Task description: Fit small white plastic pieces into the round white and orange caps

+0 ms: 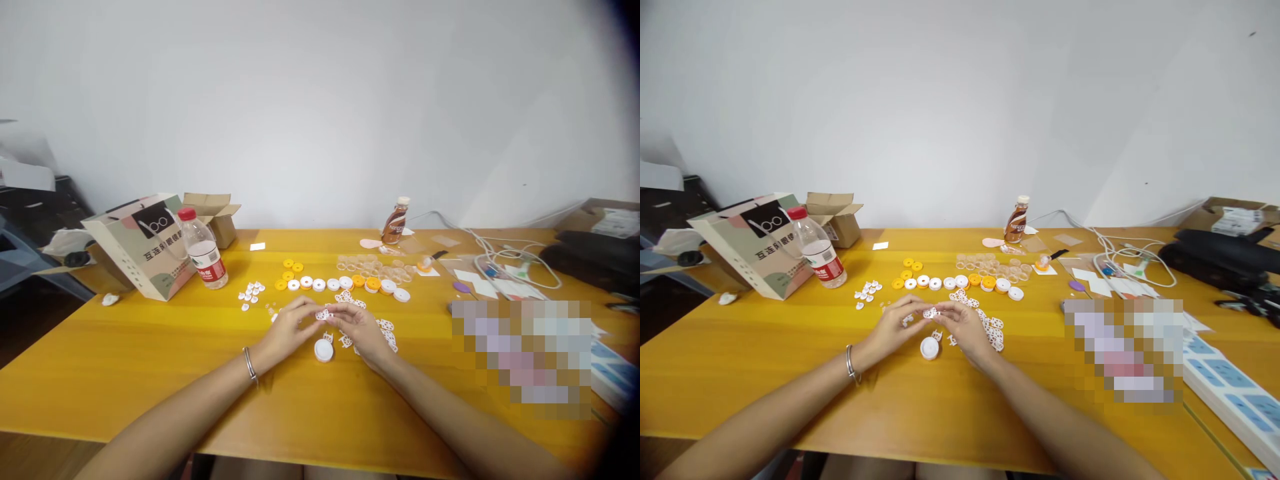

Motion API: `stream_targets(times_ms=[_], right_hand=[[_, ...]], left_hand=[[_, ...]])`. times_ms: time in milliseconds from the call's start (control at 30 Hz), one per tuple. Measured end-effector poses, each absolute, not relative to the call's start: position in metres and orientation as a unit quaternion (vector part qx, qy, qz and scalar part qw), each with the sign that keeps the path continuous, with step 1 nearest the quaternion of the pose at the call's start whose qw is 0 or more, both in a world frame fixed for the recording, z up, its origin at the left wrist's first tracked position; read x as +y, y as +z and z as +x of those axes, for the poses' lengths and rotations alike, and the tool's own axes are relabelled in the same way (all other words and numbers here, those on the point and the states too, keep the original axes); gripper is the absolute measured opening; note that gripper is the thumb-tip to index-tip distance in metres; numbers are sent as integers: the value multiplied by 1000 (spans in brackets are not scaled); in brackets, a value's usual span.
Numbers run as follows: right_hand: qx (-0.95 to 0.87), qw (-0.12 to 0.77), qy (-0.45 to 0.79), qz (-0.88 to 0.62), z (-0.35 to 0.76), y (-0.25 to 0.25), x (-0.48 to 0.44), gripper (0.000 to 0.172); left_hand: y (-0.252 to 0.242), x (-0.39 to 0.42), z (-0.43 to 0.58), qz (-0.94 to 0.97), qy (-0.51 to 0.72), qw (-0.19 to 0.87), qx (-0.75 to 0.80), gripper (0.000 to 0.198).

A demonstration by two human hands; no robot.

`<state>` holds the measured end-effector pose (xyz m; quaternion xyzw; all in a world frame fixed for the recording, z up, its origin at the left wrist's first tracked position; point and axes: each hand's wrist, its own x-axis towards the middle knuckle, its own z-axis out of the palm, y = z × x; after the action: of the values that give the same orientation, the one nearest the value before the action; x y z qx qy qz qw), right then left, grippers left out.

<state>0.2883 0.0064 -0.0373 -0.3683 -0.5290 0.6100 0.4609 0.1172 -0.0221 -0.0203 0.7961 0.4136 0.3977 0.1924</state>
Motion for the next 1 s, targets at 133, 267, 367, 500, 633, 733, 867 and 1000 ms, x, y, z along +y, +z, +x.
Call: stream_targets(times_ms=[133, 267, 367, 500, 633, 733, 867, 1000], right_hand=[[-523, 471, 613, -361, 288, -37, 6, 24], [-524, 484, 606, -351, 288, -35, 7, 27], [-526, 482, 606, -350, 286, -34, 5, 28], [-529, 448, 635, -341, 285, -33, 1, 35], [-509, 454, 657, -321, 286, -31, -3, 37], [-536, 421, 668, -298, 288, -28, -4, 34], [-653, 411, 545, -328, 296, -23, -1, 37], [-832, 272, 334, -348, 309, -13, -1, 48]], left_hand=[[-22, -20, 117, 786, 411, 202, 415, 21], [-24, -19, 119, 774, 427, 206, 420, 19], [-25, -20, 121, 772, 434, 201, 419, 18], [-23, -25, 125, 785, 425, 209, 400, 21], [-23, -24, 127, 757, 453, 244, 403, 27], [-23, -21, 126, 735, 469, 290, 395, 19], [-13, -21, 118, 748, 457, 294, 381, 15], [4, -31, 108, 833, 319, 274, 359, 20]])
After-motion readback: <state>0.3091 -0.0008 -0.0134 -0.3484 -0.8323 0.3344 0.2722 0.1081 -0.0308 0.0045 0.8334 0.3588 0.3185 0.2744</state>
